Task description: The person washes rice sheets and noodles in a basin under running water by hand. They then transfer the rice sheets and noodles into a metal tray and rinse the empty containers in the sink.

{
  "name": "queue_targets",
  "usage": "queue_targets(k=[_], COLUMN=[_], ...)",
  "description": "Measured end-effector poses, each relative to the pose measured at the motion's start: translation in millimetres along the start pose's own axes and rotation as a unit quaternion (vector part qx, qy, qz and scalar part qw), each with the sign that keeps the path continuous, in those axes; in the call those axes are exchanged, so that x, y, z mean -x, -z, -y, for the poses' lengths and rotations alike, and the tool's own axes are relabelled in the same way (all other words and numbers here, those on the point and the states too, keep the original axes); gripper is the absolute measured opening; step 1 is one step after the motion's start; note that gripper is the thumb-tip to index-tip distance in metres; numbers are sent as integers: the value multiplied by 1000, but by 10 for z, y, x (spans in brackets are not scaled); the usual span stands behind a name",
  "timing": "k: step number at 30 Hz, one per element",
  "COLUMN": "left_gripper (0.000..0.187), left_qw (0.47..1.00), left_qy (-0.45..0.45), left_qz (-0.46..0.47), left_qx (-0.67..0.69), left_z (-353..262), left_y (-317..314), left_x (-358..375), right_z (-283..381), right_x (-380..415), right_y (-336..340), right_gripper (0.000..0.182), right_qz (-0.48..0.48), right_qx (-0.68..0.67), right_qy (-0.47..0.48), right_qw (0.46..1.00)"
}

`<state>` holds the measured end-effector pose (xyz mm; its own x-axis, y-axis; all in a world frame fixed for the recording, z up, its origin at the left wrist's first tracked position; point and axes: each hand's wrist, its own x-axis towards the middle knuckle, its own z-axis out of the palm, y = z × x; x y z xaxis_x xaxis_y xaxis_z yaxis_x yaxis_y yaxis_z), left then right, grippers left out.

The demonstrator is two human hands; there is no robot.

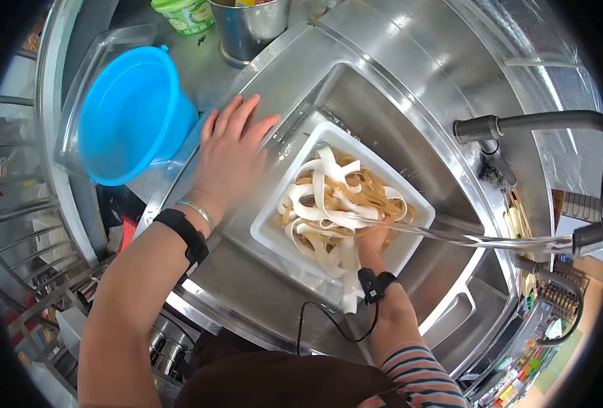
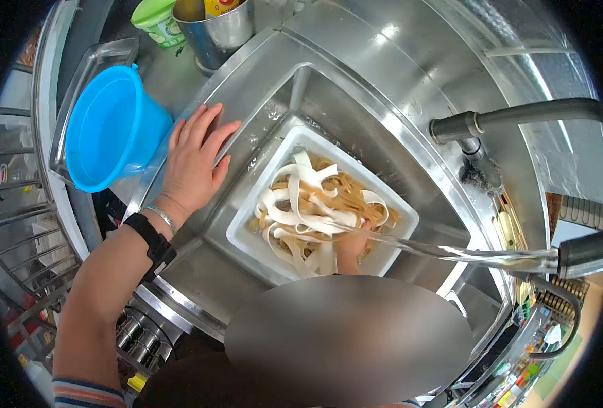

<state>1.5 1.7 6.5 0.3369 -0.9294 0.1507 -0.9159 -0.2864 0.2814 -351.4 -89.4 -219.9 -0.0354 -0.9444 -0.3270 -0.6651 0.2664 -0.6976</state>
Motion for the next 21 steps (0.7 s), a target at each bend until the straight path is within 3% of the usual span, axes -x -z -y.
queue_targets(k=[1,2,3,4,5,8,9,11,12,13,15,17,18,20,21], left_gripper=[53,54,54,54,54,53,53,53,53,53,53,54,54,55,55], left_qw=[1000,1000,1000,1000,1000,1000,1000,1000,1000,1000,1000,1000,1000,1000,1000], left_qy=[-1,-2,-1,0,0,-8,-11,-13,-16,-13,-12,-3,-2,-8,-8], left_qz=[1,3,5,4,4,-7,-7,-16,-17,-17,-21,-13,-15,-14,-12], left_qx=[-6,-12,-14,-12,-9,-12,-11,-13,-13,-14,-12,-15,-16,-8,-8], left_z=[4,12,15,9,-1,-6,-4,8,9,8,-4,2,9,25,26], left_y=[-2,2,10,14,15,15,12,-3,1,2,-3,-6,-7,-19,-13], left_x=[-10,-10,-3,-4,-5,4,7,19,20,20,13,16,13,28,30], right_z=[21,36,260,471,634,954,1380,949,1210,1431,1712,1274,1197,1050,862], right_x=[-68,-112,-70,-26,-31,-86,-4,-419,-339,-187,142,464,570,668,586], right_y=[-78,-144,-160,-101,-95,-47,116,133,156,241,410,354,453,673,726], right_gripper=[44,41,39,36,36,32,29,35,40,40,47,40,40,52,52], right_qz=[4,7,7,74,72,195,175,300,281,278,334,300,299,422,424], right_qx=[0,-235,-455,-479,-480,-462,-326,-160,-20,-20,309,314,314,309,308], right_qy=[2,-57,-115,-166,-167,-23,13,109,308,309,362,530,533,546,545], right_qw=[1000,970,883,859,859,865,929,934,909,909,814,728,727,654,655])
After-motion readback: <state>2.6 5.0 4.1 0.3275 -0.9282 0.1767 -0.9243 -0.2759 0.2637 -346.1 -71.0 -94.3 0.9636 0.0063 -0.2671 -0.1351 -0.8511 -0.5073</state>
